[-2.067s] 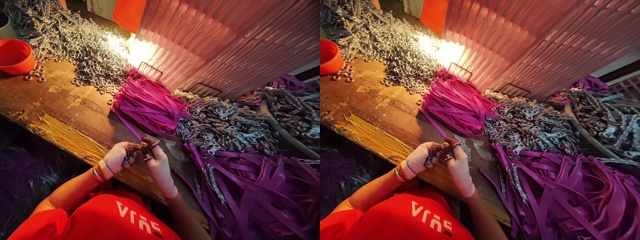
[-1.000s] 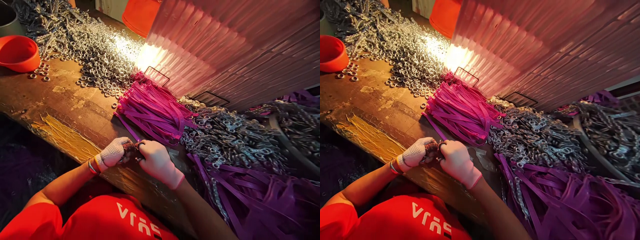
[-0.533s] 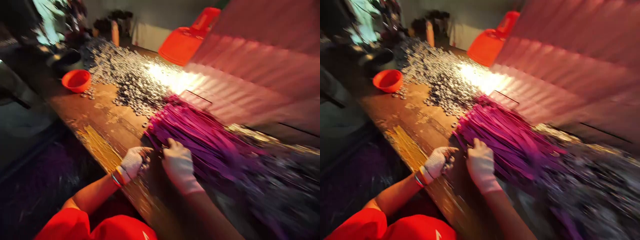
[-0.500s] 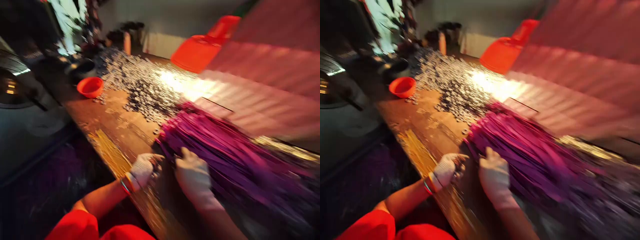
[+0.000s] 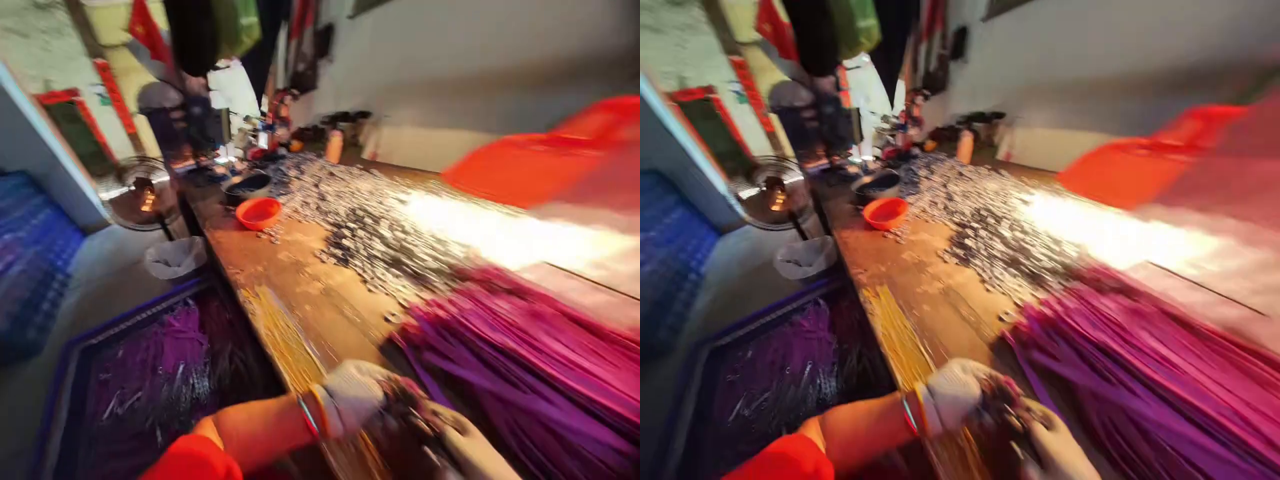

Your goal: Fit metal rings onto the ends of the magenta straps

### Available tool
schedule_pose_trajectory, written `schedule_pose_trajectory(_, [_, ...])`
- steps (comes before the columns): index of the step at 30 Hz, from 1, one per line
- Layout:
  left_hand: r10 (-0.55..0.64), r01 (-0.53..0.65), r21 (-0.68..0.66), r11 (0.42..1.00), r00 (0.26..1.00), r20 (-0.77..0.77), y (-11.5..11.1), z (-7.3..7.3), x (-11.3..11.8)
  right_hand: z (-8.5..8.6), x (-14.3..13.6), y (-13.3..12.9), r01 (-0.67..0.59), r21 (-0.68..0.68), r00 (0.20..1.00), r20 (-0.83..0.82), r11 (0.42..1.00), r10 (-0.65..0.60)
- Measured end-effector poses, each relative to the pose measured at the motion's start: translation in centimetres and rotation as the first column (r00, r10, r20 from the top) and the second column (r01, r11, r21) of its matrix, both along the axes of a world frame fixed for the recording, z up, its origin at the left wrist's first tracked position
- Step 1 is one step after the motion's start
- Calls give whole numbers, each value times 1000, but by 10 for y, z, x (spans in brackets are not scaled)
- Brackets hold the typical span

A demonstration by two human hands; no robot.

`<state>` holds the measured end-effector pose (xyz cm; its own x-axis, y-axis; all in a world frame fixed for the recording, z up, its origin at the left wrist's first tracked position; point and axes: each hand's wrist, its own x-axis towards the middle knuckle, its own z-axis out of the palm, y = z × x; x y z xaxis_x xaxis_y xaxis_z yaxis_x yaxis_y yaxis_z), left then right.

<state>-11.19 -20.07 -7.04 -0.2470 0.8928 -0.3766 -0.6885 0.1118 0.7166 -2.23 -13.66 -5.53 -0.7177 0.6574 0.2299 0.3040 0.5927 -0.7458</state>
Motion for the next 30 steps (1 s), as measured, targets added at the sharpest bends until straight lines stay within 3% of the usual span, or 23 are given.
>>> schedule_pose_trajectory(1, [-8, 10, -21, 1000, 998, 60, -4, 9, -1, 5, 25, -6, 33, -28, 999, 4, 999, -33])
schedule_pose_trajectory(4, [-251, 265, -32, 964, 941, 225, -10, 31, -11, 29, 72, -23, 89, -111, 996, -21, 990, -92])
schedule_pose_trajectory(6, [-318, 336, -19, 942, 908, 273, -10, 37, -15, 44, 82, -28, 151, -115, 988, 41, 982, -147])
schedule_pose_trajectory(8, [-352, 368, -34, 929, 909, 222, -13, 40, -11, 54, 84, -30, 204, -40, 974, 114, 978, -198])
schedule_pose_trajectory(12, [-475, 475, -84, 876, 880, 16, -25, 42, 7, 69, 86, -38, 168, 165, 906, 364, 972, -218])
schedule_pose_trajectory(16, [-557, 549, -112, 829, 785, -273, -32, 47, 13, 86, 87, -47, 80, 237, 726, 652, 968, -220])
schedule_pose_trajectory(19, [-572, 628, -108, 771, 607, -552, -30, 50, 11, 93, 87, -52, 13, 265, 650, 730, 964, -210])
schedule_pose_trajectory(21, [-491, 667, -81, 741, 455, -743, -27, 50, 11, 91, 87, -54, 3, 268, 633, 746, 963, -209])
schedule_pose_trajectory(23, [-443, 691, -77, 719, 370, -817, -24, 47, 11, 85, 88, -54, 40, 266, 641, 733, 963, -229])
schedule_pose_trajectory(27, [-581, 677, -156, 719, 464, -668, -23, 41, 12, 74, 94, -50, 61, 193, 682, 708, 979, -182])
schedule_pose_trajectory(30, [-578, 644, -189, 741, 470, -667, -25, 41, 12, 72, 99, -45, 25, 126, 631, 767, 992, -113])
